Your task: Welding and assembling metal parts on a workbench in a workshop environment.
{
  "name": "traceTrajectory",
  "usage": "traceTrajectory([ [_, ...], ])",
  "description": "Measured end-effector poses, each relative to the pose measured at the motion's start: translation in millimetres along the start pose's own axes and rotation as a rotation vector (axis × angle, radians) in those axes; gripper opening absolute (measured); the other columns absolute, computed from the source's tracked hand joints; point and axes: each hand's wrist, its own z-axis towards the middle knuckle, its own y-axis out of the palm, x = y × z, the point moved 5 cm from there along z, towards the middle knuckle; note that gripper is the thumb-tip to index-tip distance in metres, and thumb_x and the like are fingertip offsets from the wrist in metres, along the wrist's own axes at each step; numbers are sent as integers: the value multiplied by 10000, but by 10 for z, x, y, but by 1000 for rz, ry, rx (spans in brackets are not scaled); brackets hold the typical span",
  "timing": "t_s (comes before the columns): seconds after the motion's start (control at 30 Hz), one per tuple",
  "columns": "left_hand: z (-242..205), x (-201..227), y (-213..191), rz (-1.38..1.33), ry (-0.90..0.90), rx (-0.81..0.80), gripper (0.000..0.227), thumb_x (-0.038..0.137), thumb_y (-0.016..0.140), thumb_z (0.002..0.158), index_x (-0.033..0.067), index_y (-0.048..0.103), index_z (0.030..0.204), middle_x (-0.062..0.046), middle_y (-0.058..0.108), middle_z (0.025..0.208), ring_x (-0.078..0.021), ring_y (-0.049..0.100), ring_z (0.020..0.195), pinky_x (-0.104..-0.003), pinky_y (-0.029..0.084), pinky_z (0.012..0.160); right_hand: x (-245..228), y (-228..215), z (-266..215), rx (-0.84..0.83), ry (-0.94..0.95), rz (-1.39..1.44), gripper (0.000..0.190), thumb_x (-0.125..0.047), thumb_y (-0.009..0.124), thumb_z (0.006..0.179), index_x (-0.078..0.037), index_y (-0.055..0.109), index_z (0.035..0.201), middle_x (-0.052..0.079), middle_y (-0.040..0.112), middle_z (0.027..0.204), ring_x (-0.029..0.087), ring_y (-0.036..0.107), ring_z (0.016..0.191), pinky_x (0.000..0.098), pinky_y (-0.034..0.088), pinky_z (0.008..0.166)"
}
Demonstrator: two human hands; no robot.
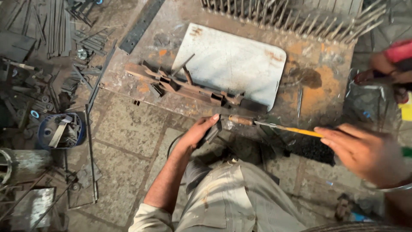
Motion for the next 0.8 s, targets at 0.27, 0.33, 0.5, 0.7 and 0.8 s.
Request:
traceTrajectory([
  [0.27, -216, -200, 265, 119, -182, -372, 637, 600, 684, 892, 41, 694, 1198, -54, 711, 967, -138, 651, 822, -284, 523, 687, -41, 1346, -51, -391, 409, 725, 312, -293, 717, 937, -196, 753, 1231, 14, 734, 746, 122, 565, 502, 286, 440, 469],
  [0.33, -108, -256, 319, 141, -111, -392, 611, 584, 695, 902, 64, 687, 1225, -36, 711, 1028, -122, 657, 886, -267, 518, 739, -188, 1662, -10, -288, 529, 1096, 322, -237, 664, 956, -107, 708, 1248, 32, 738, 787, 102, 538, 537, 264, 407, 461],
  [0.5, 23, -200, 195, -142, -142, -269, 546, 581, 673, 934, 55, 665, 1084, -66, 658, 836, -153, 598, 667, -314, 497, 549, 80, 1509, -195, 155, 351, 1321, 287, -178, 592, 1094, 61, 675, 1228, 50, 620, 849, 104, 555, 739, 254, 458, 654],
  [0.7, 31, 46, -15, -156, -59, -176, 573, 580, 688, 911, 41, 686, 1105, -51, 677, 873, -134, 605, 703, -307, 507, 580, -184, 551, -302, 112, 227, 595, 317, -157, 714, 874, -61, 737, 1175, 57, 731, 898, 121, 643, 695, 256, 505, 640],
  [0.8, -20, 91, 26, -123, -84, -139, 571, 558, 684, 899, 43, 692, 1145, -39, 702, 888, -121, 622, 710, -306, 519, 583, -250, 201, -307, 176, 178, 358, 264, -173, 738, 864, -121, 761, 1122, 72, 741, 948, 151, 685, 712, 285, 515, 619],
])
